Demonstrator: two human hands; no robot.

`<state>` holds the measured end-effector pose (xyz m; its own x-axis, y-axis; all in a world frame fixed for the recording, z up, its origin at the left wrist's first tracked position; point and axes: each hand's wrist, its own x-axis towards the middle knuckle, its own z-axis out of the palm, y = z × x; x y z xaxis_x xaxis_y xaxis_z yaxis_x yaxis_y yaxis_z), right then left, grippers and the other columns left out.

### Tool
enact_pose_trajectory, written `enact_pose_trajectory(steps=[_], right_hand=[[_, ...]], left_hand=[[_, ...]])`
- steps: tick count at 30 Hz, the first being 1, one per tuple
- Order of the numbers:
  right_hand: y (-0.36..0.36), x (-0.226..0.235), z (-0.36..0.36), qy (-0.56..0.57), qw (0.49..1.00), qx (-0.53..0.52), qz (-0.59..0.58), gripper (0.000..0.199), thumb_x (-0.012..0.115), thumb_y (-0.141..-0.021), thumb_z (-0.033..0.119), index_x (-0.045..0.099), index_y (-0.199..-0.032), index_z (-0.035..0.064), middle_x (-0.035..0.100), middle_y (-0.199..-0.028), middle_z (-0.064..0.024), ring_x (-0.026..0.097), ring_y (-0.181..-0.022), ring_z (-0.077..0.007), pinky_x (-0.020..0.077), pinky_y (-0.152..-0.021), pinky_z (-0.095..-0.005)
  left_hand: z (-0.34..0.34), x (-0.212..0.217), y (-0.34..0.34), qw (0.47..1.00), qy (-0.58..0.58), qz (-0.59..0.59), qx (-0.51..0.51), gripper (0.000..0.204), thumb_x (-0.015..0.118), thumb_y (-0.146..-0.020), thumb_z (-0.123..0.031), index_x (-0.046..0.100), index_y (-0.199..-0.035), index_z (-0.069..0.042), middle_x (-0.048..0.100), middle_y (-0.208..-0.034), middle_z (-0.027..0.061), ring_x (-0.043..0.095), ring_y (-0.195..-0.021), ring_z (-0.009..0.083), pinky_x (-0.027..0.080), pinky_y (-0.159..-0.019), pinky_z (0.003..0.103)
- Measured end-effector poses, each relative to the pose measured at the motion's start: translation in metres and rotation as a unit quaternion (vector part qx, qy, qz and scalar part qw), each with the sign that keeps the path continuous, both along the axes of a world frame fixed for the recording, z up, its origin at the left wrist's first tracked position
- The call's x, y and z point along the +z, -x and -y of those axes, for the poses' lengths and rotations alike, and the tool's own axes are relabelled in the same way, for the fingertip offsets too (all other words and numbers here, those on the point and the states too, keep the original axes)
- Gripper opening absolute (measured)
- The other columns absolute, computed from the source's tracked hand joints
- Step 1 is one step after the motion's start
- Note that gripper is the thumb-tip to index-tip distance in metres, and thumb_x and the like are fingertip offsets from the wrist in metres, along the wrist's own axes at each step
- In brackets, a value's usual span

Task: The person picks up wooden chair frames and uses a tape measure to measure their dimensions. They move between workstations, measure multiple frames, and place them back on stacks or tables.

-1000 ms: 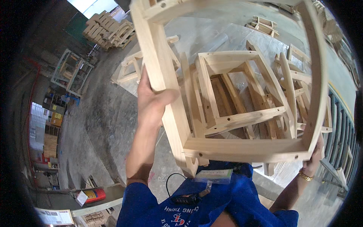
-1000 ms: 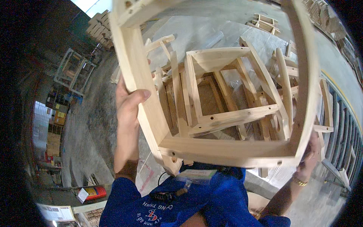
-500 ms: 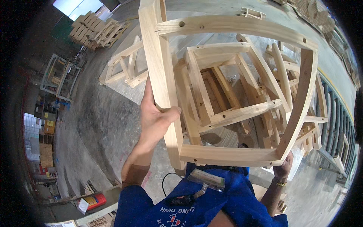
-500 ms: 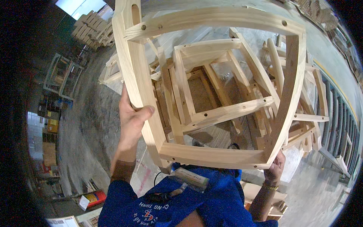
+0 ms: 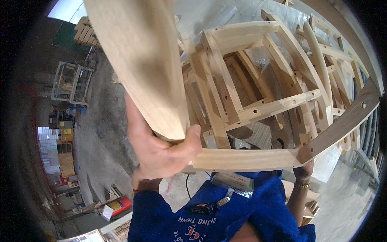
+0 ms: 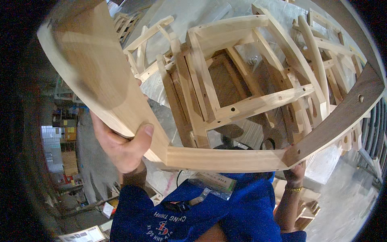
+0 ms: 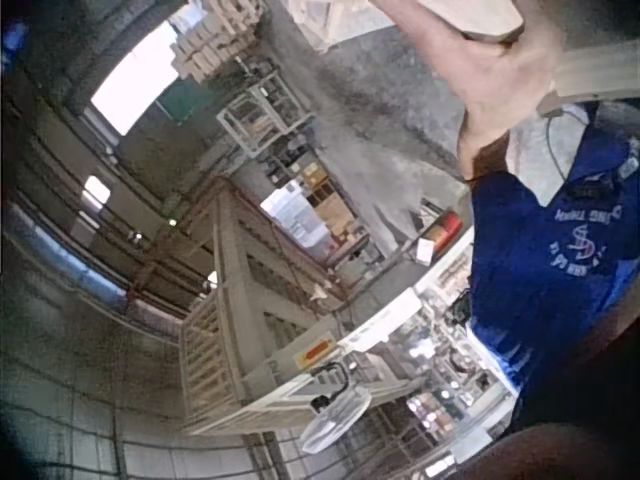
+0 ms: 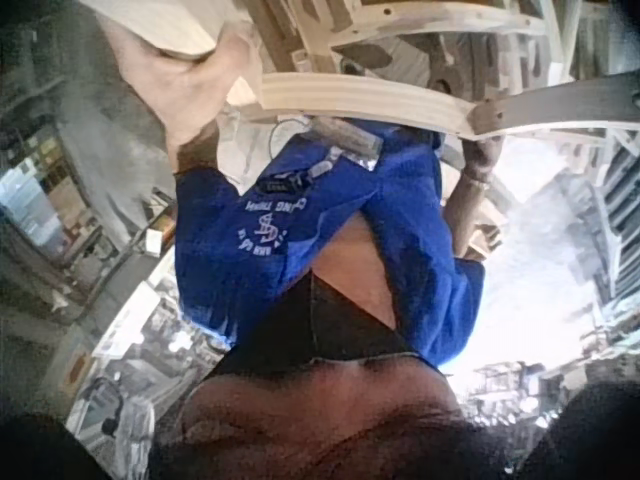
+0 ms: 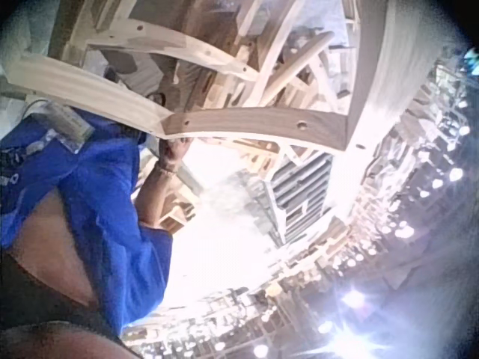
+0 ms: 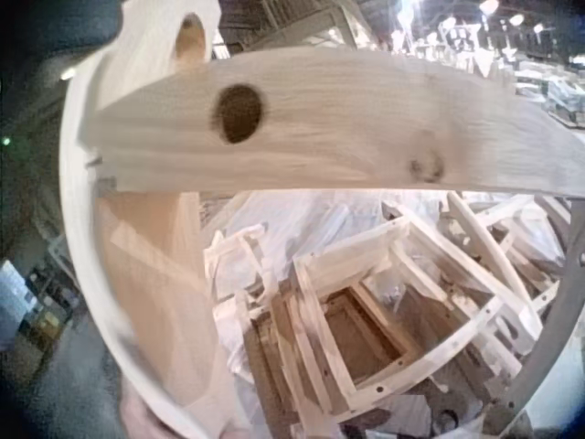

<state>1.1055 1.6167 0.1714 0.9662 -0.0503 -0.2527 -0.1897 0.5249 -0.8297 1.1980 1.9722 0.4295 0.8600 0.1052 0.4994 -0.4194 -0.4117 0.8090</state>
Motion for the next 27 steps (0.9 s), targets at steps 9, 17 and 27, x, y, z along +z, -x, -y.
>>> enact_pose_trajectory(steps=[9, 17, 27], right_hand=[[-0.037, 0.084, -0.029, -0.066, 0.998, 0.022, 0.001, 0.044, 0.061, -0.08, 0.03, 0.049, -0.111, 0.0012, 0.055, -0.081, -0.0034, 0.053, -0.059, -0.0132, 0.0415, -0.042, -0.0228], [-0.046, 0.12, -0.004, 0.209, 0.97, -0.093, -0.083, 0.054, 0.052, -0.087, 0.036, 0.044, -0.127, 0.0008, 0.056, -0.084, -0.0037, 0.043, -0.052, -0.0042, 0.0312, -0.041, -0.0174], [-0.1, 0.242, -0.074, 0.573, 0.756, 0.105, 0.3, 0.075, 0.07, -0.064, 0.015, 0.034, -0.128, -0.0033, 0.046, -0.119, -0.0245, 0.052, -0.107, -0.0373, 0.0448, -0.086, -0.0372]], left_hand=[[-0.009, -0.04, -0.097, 0.956, 0.066, -0.272, -0.084, 0.075, 0.049, -0.063, 0.01, 0.029, -0.135, 0.003, 0.05, -0.12, 0.0127, 0.049, -0.111, 0.0183, 0.041, -0.092, 0.028], [-0.001, -0.051, -0.107, 0.963, -0.219, -0.156, 0.019, 0.077, 0.061, -0.073, -0.005, 0.022, -0.138, 0.008, 0.03, -0.142, 0.0218, 0.028, -0.133, 0.0253, 0.024, -0.108, 0.032], [0.103, -0.014, -0.071, 0.846, -0.049, -0.233, -0.478, 0.021, 0.066, -0.08, -0.013, 0.057, -0.095, 0.0, 0.059, -0.086, 0.0077, 0.059, -0.072, 0.0125, 0.049, -0.062, 0.027]])
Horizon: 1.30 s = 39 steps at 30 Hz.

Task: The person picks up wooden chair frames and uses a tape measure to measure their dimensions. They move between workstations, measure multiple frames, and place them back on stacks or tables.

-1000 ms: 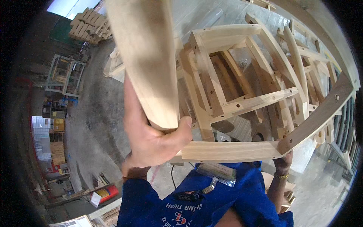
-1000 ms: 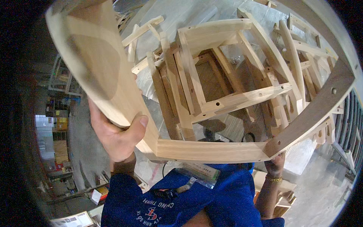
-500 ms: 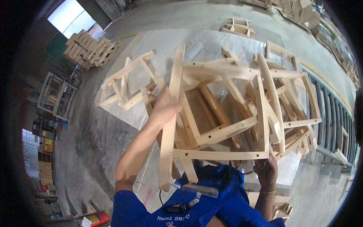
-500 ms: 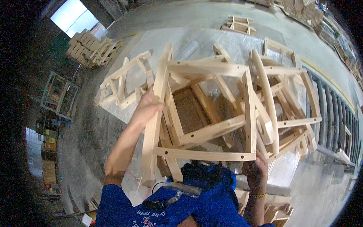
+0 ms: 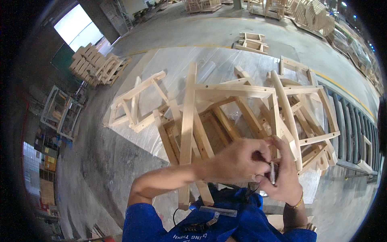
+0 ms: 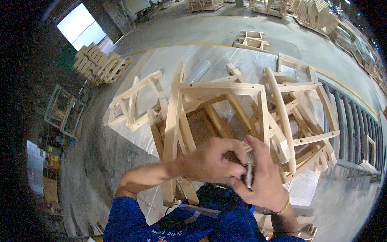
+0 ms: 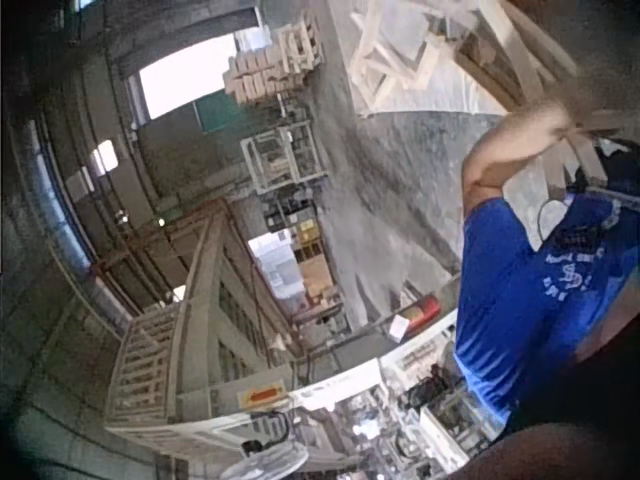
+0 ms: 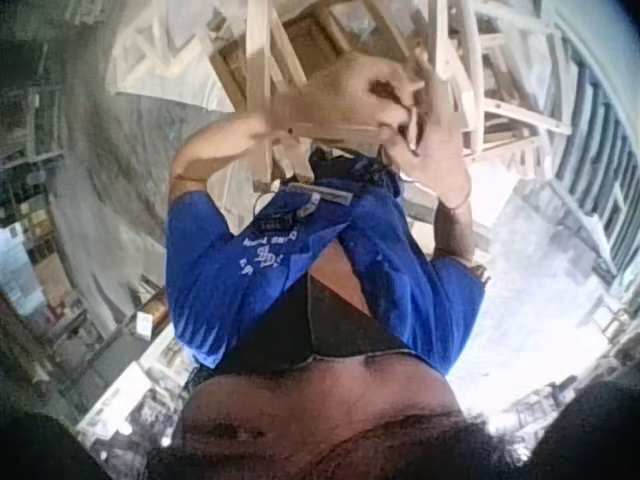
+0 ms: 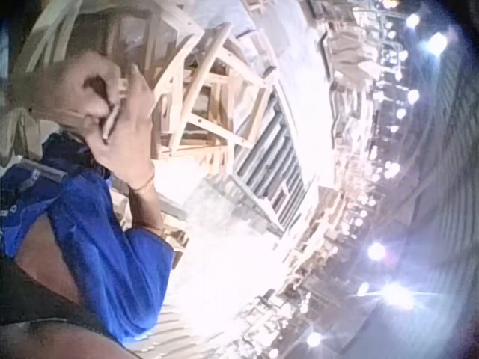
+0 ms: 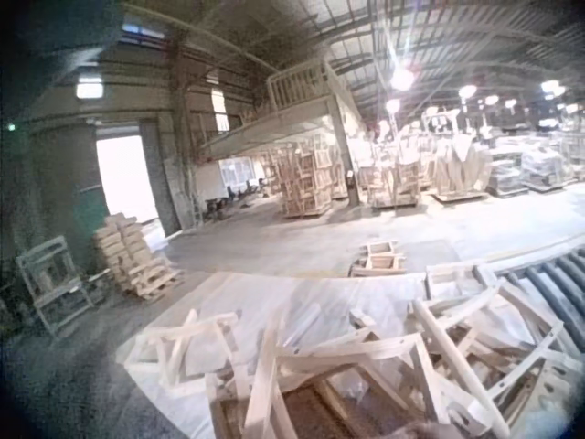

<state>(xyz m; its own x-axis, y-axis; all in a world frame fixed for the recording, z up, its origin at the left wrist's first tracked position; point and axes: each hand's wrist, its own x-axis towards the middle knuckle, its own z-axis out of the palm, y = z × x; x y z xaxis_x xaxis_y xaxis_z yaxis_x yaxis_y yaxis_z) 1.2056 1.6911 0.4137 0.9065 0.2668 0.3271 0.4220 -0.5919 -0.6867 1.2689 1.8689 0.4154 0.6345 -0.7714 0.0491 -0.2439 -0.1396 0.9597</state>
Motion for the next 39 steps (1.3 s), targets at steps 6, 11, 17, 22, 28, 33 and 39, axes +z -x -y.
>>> enact_pose_trajectory(steps=[6, 11, 17, 22, 28, 33, 39], right_hand=[[0.034, -0.031, 0.082, -0.004, 0.979, -0.18, -0.098, 0.041, 0.067, -0.068, 0.011, 0.059, -0.104, -0.0031, 0.057, -0.079, -0.0141, 0.058, -0.067, -0.0256, 0.0456, -0.064, -0.0315], [0.03, -0.022, 0.049, -0.044, 0.974, -0.178, -0.134, 0.039, 0.069, -0.072, 0.017, 0.062, -0.104, -0.0048, 0.061, -0.076, -0.0157, 0.057, -0.065, -0.0227, 0.0446, -0.062, -0.0313], [0.027, -0.041, 0.036, -0.112, 0.967, -0.193, -0.125, 0.036, 0.069, -0.076, 0.024, 0.065, -0.098, -0.0048, 0.063, -0.077, -0.0182, 0.059, -0.064, -0.0267, 0.0453, -0.062, -0.0338], [0.022, -0.044, 0.026, -0.103, 0.969, -0.187, -0.128, 0.034, 0.066, -0.078, 0.027, 0.066, -0.094, -0.0027, 0.063, -0.078, -0.0174, 0.061, -0.069, -0.0305, 0.0464, -0.064, -0.0348], [0.032, -0.043, 0.029, -0.134, 0.958, -0.194, -0.162, 0.034, 0.066, -0.078, 0.027, 0.065, -0.096, -0.0025, 0.063, -0.081, -0.0177, 0.061, -0.072, -0.033, 0.0471, -0.067, -0.0358], [0.06, -0.055, 0.048, -0.117, 0.956, -0.215, -0.163, 0.033, 0.066, -0.077, 0.024, 0.063, -0.098, -0.0017, 0.062, -0.086, -0.0181, 0.061, -0.079, -0.0339, 0.0479, -0.071, -0.0365], [0.1, -0.073, 0.068, -0.11, 0.946, -0.272, -0.14, 0.031, 0.068, -0.075, 0.022, 0.062, -0.097, 0.0008, 0.059, -0.082, -0.0149, 0.06, -0.075, -0.0325, 0.0477, -0.067, -0.0364]], left_hand=[[-0.117, 0.009, -0.163, 0.891, 0.181, -0.005, 0.415, 0.015, 0.054, -0.082, 0.0, 0.061, -0.095, 0.003, 0.056, -0.062, 0.0026, 0.053, -0.057, 0.0085, 0.04, -0.05, 0.022], [-0.123, -0.03, -0.239, 0.781, -0.141, 0.223, 0.566, 0.017, 0.063, -0.079, -0.015, 0.069, -0.087, -0.001, 0.063, -0.065, 0.0068, 0.057, -0.061, 0.0144, 0.046, -0.06, 0.031], [-0.126, -0.057, -0.257, 0.782, 0.013, 0.168, 0.6, 0.015, 0.067, -0.079, -0.013, 0.068, -0.082, 0.002, 0.058, -0.062, 0.0018, 0.048, -0.052, 0.0081, 0.037, -0.049, 0.024], [-0.125, -0.057, -0.26, 0.816, 0.064, 0.132, 0.559, 0.016, 0.065, -0.08, -0.013, 0.067, -0.082, 0.002, 0.058, -0.066, 0.0007, 0.049, -0.057, 0.0078, 0.037, -0.052, 0.024], [-0.123, -0.058, -0.266, 0.819, -0.028, 0.153, 0.553, 0.026, 0.064, -0.077, -0.018, 0.066, -0.09, 0.005, 0.065, -0.08, 0.0105, 0.058, -0.076, 0.0169, 0.045, -0.07, 0.03], [-0.148, -0.068, -0.281, 0.819, -0.09, 0.206, 0.527, 0.032, 0.064, -0.079, -0.028, 0.069, -0.086, 0.002, 0.066, -0.076, 0.0105, 0.058, -0.071, 0.0192, 0.045, -0.068, 0.033], [-0.165, -0.065, -0.316, 0.842, -0.133, 0.193, 0.487, 0.037, 0.061, -0.082, -0.029, 0.065, -0.103, 0.001, 0.067, -0.096, 0.0119, 0.063, -0.086, 0.022, 0.045, -0.078, 0.032]])
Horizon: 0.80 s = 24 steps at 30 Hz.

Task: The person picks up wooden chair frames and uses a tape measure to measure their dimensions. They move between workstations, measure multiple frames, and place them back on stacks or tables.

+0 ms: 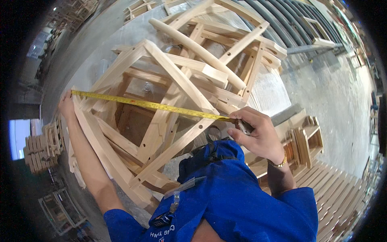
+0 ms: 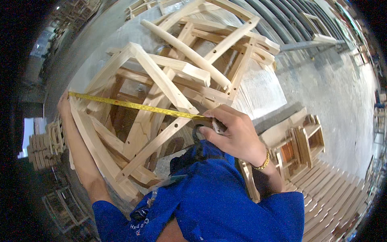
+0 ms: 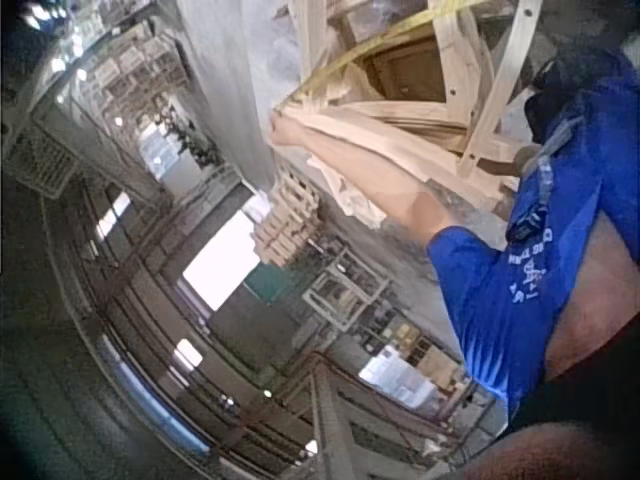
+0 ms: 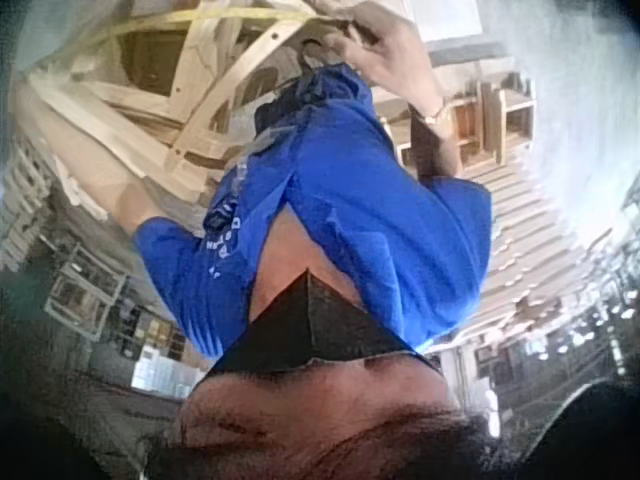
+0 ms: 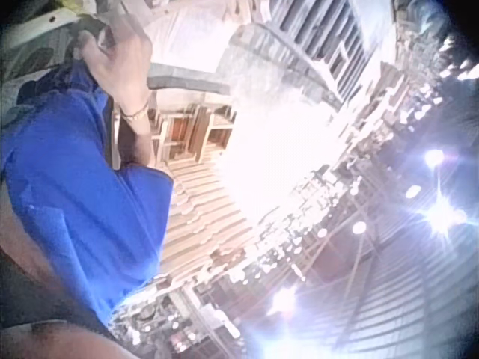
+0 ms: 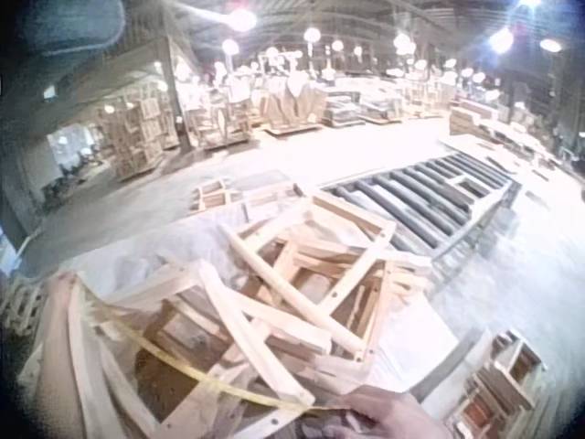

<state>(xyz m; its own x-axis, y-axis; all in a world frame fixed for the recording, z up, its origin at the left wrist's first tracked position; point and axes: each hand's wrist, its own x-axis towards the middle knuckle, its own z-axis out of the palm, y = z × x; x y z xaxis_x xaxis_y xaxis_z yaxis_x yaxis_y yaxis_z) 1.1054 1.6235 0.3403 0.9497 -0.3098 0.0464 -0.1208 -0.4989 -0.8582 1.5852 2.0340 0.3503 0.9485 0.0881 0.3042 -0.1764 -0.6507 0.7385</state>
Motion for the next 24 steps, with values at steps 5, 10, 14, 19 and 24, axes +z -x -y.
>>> enact_pose_trajectory(steps=[5, 10, 14, 19, 24], right_hand=[[-0.007, -0.005, -0.007, 0.034, 0.999, -0.01, 0.031, 0.028, 0.068, -0.074, 0.022, 0.061, -0.094, 0.0035, 0.058, -0.081, -0.0131, 0.06, -0.071, -0.0315, 0.0474, -0.061, -0.037], [-0.009, -0.004, -0.004, 0.037, 0.999, -0.023, 0.021, 0.027, 0.068, -0.074, 0.023, 0.061, -0.093, 0.005, 0.059, -0.082, -0.0119, 0.06, -0.07, -0.0306, 0.0481, -0.061, -0.0368], [-0.008, -0.005, -0.001, 0.037, 0.999, -0.019, 0.031, 0.027, 0.069, -0.074, 0.023, 0.061, -0.093, 0.0052, 0.059, -0.083, -0.0115, 0.061, -0.071, -0.03, 0.0484, -0.062, -0.0364], [-0.006, -0.009, 0.001, 0.027, 0.999, -0.013, 0.019, 0.028, 0.069, -0.074, 0.023, 0.061, -0.093, 0.0047, 0.059, -0.083, -0.0115, 0.061, -0.071, -0.03, 0.0485, -0.061, -0.0366], [-0.007, -0.013, 0.001, 0.021, 1.0, -0.012, 0.016, 0.028, 0.068, -0.074, 0.023, 0.061, -0.093, 0.004, 0.059, -0.082, -0.0117, 0.061, -0.07, -0.0303, 0.0485, -0.061, -0.0367]], left_hand=[[-0.002, -0.014, 0.004, 0.999, 0.03, -0.02, 0.005, 0.035, 0.058, -0.086, -0.025, 0.063, -0.104, 0.005, 0.066, -0.1, 0.0124, 0.062, -0.088, 0.0207, 0.045, -0.08, 0.03], [0.016, 0.0, 0.016, 0.999, 0.0, -0.037, 0.025, 0.034, 0.058, -0.087, -0.021, 0.062, -0.104, 0.008, 0.065, -0.099, 0.0137, 0.062, -0.087, 0.0193, 0.047, -0.077, 0.029], [0.015, 0.0, 0.022, 0.986, 0.163, -0.045, 0.01, 0.03, 0.064, -0.085, -0.022, 0.063, -0.098, 0.005, 0.065, -0.093, 0.0125, 0.062, -0.08, 0.0172, 0.049, -0.07, 0.027], [0.013, 0.005, 0.026, 0.983, 0.173, -0.054, -0.031, 0.024, 0.068, -0.082, -0.021, 0.062, -0.09, 0.001, 0.064, -0.086, 0.0086, 0.06, -0.076, 0.0146, 0.049, -0.067, 0.027], [0.017, 0.006, 0.03, 0.984, 0.172, -0.037, -0.025, 0.025, 0.067, -0.083, -0.02, 0.063, -0.093, 0.002, 0.064, -0.087, 0.0088, 0.06, -0.076, 0.0147, 0.049, -0.067, 0.026]])
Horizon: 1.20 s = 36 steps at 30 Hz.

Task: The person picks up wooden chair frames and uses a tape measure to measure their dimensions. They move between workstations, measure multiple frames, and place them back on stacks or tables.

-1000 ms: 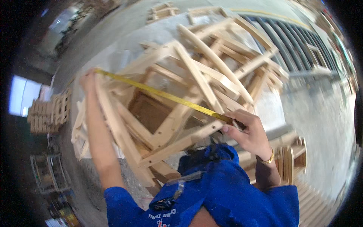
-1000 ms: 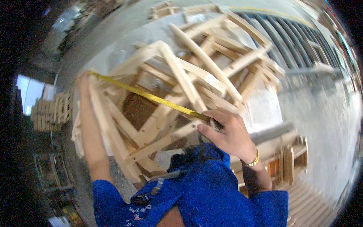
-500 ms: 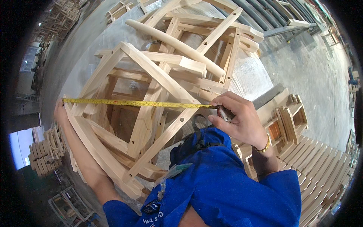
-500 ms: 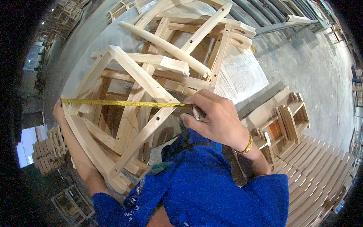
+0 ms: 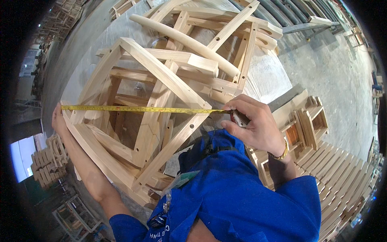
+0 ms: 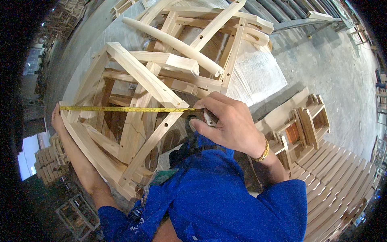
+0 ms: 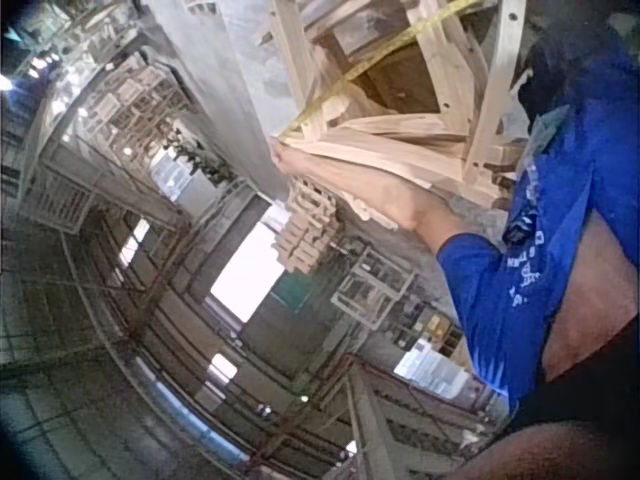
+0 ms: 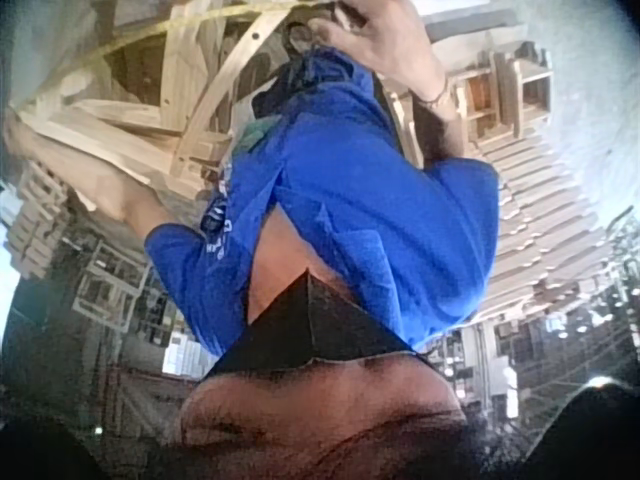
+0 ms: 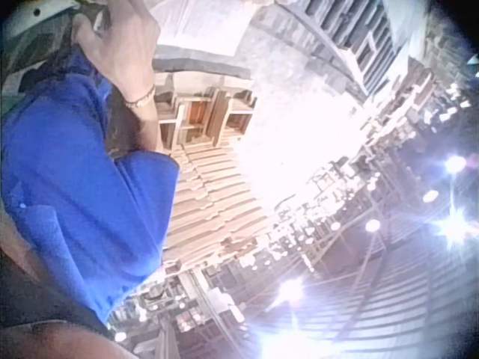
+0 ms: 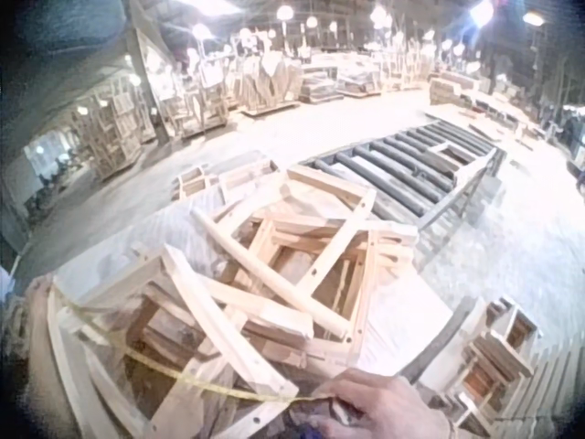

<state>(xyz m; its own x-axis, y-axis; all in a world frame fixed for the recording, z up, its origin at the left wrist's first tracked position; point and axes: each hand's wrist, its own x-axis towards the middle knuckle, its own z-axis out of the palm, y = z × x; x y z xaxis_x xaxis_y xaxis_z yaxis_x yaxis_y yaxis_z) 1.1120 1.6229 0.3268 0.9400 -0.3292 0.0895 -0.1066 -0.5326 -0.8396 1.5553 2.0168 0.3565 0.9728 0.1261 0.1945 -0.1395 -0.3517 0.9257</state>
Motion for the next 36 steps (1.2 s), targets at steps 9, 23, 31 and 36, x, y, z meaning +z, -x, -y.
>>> enact_pose_trajectory(steps=[9, 23, 31, 36], right_hand=[[0.002, -0.004, 0.0, -0.007, 1.0, 0.005, 0.006, 0.028, 0.068, -0.074, 0.023, 0.061, -0.093, 0.0039, 0.058, -0.081, -0.0121, 0.06, -0.07, -0.0307, 0.0485, -0.061, -0.0372], [0.0, -0.007, 0.0, 0.009, 1.0, 0.0, 0.001, 0.027, 0.068, -0.073, 0.023, 0.061, -0.092, 0.004, 0.059, -0.08, -0.0129, 0.06, -0.071, -0.0318, 0.0486, -0.062, -0.0384], [0.0, -0.006, -0.002, -0.002, 1.0, -0.003, 0.007, 0.027, 0.067, -0.073, 0.023, 0.062, -0.092, 0.0037, 0.059, -0.079, -0.0133, 0.06, -0.07, -0.032, 0.049, -0.061, -0.0384], [0.003, -0.006, -0.002, 0.0, 1.0, -0.002, 0.0, 0.028, 0.067, -0.073, 0.023, 0.061, -0.092, 0.0039, 0.059, -0.081, -0.0131, 0.061, -0.07, -0.0322, 0.049, -0.061, -0.0387]], left_hand=[[-0.005, 0.001, -0.001, 1.0, -0.019, -0.024, 0.002, 0.038, 0.06, -0.086, -0.026, 0.06, -0.109, 0.005, 0.064, -0.101, 0.0134, 0.064, -0.082, 0.0206, 0.053, -0.071, 0.032], [0.004, 0.003, 0.004, 0.999, -0.023, -0.02, 0.027, 0.036, 0.06, -0.086, -0.025, 0.061, -0.109, 0.003, 0.064, -0.103, 0.0125, 0.063, -0.086, 0.0188, 0.051, -0.075, 0.031], [-0.002, 0.002, 0.001, 0.998, -0.046, -0.018, 0.033, 0.039, 0.061, -0.086, -0.027, 0.061, -0.11, 0.003, 0.063, -0.104, 0.0129, 0.063, -0.085, 0.0203, 0.052, -0.075, 0.032], [0.0, 0.001, 0.003, 0.999, -0.03, -0.018, 0.027, 0.04, 0.061, -0.086, -0.028, 0.061, -0.109, 0.004, 0.063, -0.103, 0.0134, 0.063, -0.083, 0.0208, 0.052, -0.074, 0.033]])
